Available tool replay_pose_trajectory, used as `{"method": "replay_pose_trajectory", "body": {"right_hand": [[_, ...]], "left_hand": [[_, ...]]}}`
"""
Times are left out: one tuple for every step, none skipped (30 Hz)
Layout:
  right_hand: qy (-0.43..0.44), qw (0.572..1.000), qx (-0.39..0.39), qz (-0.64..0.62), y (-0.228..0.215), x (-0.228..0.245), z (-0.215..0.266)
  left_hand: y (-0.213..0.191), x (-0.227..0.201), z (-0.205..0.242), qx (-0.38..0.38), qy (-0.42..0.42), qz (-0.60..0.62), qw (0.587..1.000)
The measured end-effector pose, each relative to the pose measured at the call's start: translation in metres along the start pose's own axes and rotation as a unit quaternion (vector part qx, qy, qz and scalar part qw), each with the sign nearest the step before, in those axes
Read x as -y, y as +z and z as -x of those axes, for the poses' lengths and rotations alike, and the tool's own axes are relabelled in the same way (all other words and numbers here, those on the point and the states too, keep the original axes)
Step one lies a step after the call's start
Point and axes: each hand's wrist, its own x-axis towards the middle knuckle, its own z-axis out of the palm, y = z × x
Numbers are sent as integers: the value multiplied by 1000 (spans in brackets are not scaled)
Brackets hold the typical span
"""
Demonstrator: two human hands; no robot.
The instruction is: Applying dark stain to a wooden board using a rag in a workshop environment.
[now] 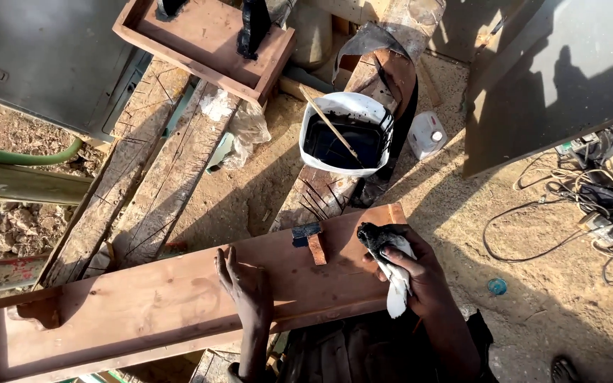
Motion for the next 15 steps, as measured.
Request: {"method": "replay_pose_trajectory", "body": {"right_hand": [[0, 1000, 10, -4, 6, -9, 0], [-2, 1000, 7, -4, 11, -12, -1], [-2, 1000, 14, 5, 16, -15, -2], [-3, 1000, 22, 14, 20, -17, -4], [-5, 1000, 20, 14, 21, -19, -4], [-13, 1000, 17, 17, 22, -23, -6], [-21, 999, 15, 20, 22, -26, -8], [-21, 999, 16, 18, 21, -30, -11], [-21, 998, -14, 58, 20, -33, -13], [-20, 994, -45, 95, 18, -38, -15], [-21, 995, -45, 90, 19, -39, -19], [-22, 995, -41, 85, 21, -43, -19], [-23, 996, -37, 80, 21, -46, -20], [-23, 996, -46, 71, 25, -47, -18], [-34, 996, -47, 65, 29, -47, -17]], "left_hand": [[1, 6, 4, 16, 1, 0, 1000], [-2, 5, 5, 18, 3, 2, 1000], [-4, 4, 6, 21, 18, 2, 1000], [-5, 1, 6, 22, 32, 2, 999], [-6, -2, 5, 23, 34, 4, 999], [-7, -5, 4, 32, 17, 2, 999], [-8, -9, 4, 41, 1, 0, 999], [-4, 0, 5, 40, 3, -2, 999], [1, 7, 7, 33, 23, -21, 999], [5, 16, 7, 27, 46, -40, 998], [4, 10, 6, 28, 50, -44, 997], [1, 6, 5, 36, 35, -44, 998], [-1, 2, 4, 43, 20, -44, 998], [-2, 7, 5, 53, 26, -48, 997], [-3, 13, 6, 61, 35, -56, 996]]}}
